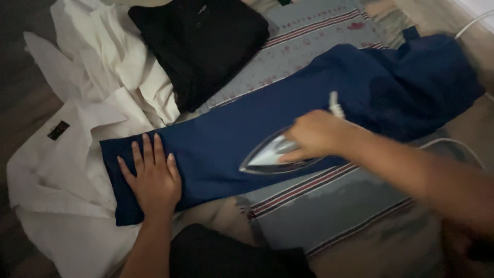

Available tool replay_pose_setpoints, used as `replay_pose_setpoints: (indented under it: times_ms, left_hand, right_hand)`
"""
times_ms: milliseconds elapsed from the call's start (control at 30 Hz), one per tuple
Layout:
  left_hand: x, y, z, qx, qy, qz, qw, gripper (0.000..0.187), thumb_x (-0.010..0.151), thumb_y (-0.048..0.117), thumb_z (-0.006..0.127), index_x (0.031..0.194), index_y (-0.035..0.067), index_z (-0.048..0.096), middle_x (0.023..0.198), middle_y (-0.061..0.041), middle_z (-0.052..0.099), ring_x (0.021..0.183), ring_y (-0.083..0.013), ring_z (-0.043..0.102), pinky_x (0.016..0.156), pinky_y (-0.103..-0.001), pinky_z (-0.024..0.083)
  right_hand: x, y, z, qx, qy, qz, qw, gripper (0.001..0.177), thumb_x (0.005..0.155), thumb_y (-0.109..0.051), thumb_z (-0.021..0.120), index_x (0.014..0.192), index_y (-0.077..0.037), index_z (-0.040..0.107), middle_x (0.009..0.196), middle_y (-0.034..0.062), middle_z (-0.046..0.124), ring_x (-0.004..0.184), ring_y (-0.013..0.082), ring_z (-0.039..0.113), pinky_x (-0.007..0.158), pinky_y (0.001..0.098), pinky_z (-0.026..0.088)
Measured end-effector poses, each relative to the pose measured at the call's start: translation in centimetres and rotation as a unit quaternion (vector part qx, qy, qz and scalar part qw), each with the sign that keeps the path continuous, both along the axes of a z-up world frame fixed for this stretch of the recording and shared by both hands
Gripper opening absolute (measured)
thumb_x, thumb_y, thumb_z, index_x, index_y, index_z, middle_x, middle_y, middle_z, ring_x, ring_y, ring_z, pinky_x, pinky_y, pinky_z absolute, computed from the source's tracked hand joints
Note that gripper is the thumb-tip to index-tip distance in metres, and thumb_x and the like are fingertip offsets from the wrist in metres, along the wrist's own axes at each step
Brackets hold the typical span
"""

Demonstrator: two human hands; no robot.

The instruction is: The person irons a blue garment on a patterned mat using a white electric iron. They smooth the fabric with their hands and move the iron back and forth across the surface. A white shirt and a black garment are visible nearby on the floor.

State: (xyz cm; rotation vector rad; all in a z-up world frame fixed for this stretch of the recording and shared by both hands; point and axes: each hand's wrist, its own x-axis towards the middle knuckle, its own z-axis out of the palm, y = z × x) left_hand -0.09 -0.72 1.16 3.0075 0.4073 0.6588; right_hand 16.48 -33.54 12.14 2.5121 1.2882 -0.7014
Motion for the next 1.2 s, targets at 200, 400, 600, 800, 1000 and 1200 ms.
replay_pose_setpoints:
  times_ms: [200,400,600,800,1000,1200]
  left_hand:
    - [-0.1,0.1,-0.3,-0.007,-0.001,-0.01,1.0,0.055,0.11,0.033,0.041,0.155,0.005,0.052,0.162,-0.018,0.048,0.152,-0.0379,0.037,0.126,-0.064,0.011]
    - [0.0,0.5,-0.5,0.003,0.016,-0.003,1.0,0.058,0.108,0.035,0.038,0.157,0.006,0.048,0.163,-0.017,0.044,0.152,-0.0373,0.034,0.125,-0.063,0.009]
    - [0.1,0.3,-0.3,-0.009,0.011,0.009,1.0,0.056,0.107,0.035,0.042,0.156,0.008,0.05,0.162,-0.015,0.045,0.152,-0.0358,0.036,0.126,-0.063,0.011]
    - [0.3,0.3,-0.1,0.007,0.009,0.022,1.0,0.055,0.104,0.035,0.046,0.153,0.009,0.051,0.159,-0.013,0.048,0.15,-0.0345,0.039,0.125,-0.062,0.013]
    - [0.0,0.6,-0.2,0.0,-0.015,0.01,1.0,0.055,0.102,0.035,0.046,0.15,0.011,0.051,0.158,-0.013,0.047,0.148,-0.034,0.038,0.124,-0.061,0.014]
    - [-0.1,0.6,0.4,-0.017,-0.02,0.003,1.0,0.054,0.103,0.034,0.044,0.151,0.009,0.05,0.157,-0.014,0.047,0.148,-0.0342,0.038,0.124,-0.06,0.014]
  right_hand:
    - [-2.0,7.2,0.2,0.094,-0.011,0.027,0.995,0.067,0.087,-0.072,0.059,0.107,-0.011,0.078,0.088,0.0166,0.076,0.085,0.0329,0.073,0.079,0.0457,0.058]
    - [0.6,-0.8,-0.1,0.025,0.001,0.022,0.999,0.071,0.085,-0.076,0.057,0.105,-0.011,0.077,0.081,0.0143,0.075,0.076,0.0292,0.075,0.071,0.0441,0.06]
    - [2.5,-4.6,0.6,-0.03,-0.05,-0.017,0.998,0.073,0.08,-0.077,0.056,0.112,-0.015,0.076,0.082,0.0169,0.076,0.075,0.0336,0.077,0.072,0.0433,0.062]
    - [-0.6,4.9,-0.3,0.033,-0.029,-0.082,0.996,0.068,0.085,-0.073,0.059,0.104,-0.01,0.077,0.087,0.0176,0.076,0.08,0.0327,0.076,0.074,0.0461,0.061]
    - [-1.1,13.5,-0.5,0.181,-0.072,-0.153,0.969,0.064,0.084,-0.067,0.065,0.094,-0.005,0.078,0.091,0.0212,0.075,0.088,0.0368,0.073,0.078,0.0476,0.059]
    - [2.9,8.0,-1.0,0.102,-0.071,-0.272,0.954,0.074,0.088,-0.071,0.06,0.088,0.001,0.077,0.085,0.0223,0.074,0.082,0.0356,0.077,0.076,0.0477,0.061]
